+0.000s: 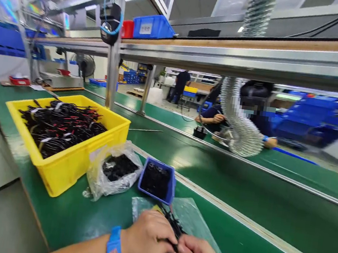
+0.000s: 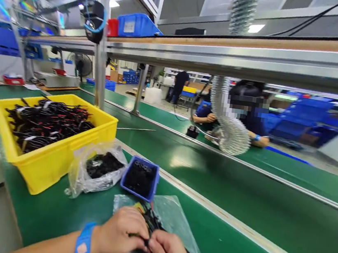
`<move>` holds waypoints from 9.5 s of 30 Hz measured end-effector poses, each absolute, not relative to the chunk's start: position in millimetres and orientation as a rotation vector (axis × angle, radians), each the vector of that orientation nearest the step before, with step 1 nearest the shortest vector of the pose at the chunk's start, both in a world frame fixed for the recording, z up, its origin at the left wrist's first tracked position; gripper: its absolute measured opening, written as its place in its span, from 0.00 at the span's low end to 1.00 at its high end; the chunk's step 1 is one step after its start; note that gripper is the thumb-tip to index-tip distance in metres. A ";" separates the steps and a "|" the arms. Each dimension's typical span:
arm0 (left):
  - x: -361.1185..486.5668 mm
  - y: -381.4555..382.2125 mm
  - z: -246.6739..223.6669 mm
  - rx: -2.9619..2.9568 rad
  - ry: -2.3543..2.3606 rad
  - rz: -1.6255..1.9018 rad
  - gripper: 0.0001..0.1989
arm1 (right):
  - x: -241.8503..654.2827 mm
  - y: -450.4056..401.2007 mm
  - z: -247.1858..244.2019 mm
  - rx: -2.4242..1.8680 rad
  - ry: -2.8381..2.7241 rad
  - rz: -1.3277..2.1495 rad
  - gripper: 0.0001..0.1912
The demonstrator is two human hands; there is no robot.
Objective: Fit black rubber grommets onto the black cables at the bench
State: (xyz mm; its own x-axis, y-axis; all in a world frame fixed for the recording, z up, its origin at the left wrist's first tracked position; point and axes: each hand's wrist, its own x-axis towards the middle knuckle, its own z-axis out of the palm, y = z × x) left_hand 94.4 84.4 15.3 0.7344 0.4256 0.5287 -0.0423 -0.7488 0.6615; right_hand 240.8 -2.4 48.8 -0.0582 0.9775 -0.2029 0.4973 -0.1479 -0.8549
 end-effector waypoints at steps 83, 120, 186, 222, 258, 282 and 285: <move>44.3 117.7 23.5 2.192 0.693 0.501 0.07 | 208.6 -11.5 52.3 -2.371 -2.018 0.341 0.13; 51.6 114.5 37.9 2.427 0.632 0.269 0.12 | 224.9 -9.8 52.2 -1.894 -1.492 0.716 0.09; 63.4 92.5 39.7 2.058 0.574 0.692 0.05 | 215.4 -16.1 61.3 -1.721 -1.480 0.503 0.08; 87.9 91.9 44.8 2.161 0.462 0.613 0.05 | 226.6 -22.7 59.0 -1.785 -1.642 0.496 0.10; 20.3 94.7 15.2 2.680 0.565 0.287 0.09 | 234.6 -1.7 85.9 -2.550 -1.817 0.120 0.17; -24.2 87.8 0.5 2.696 0.743 0.595 0.09 | 173.6 -83.8 99.1 -2.553 -1.954 -0.213 0.12; -25.1 91.7 -1.1 2.688 0.676 0.607 0.07 | 168.3 -81.8 90.2 -2.437 -1.999 -0.199 0.08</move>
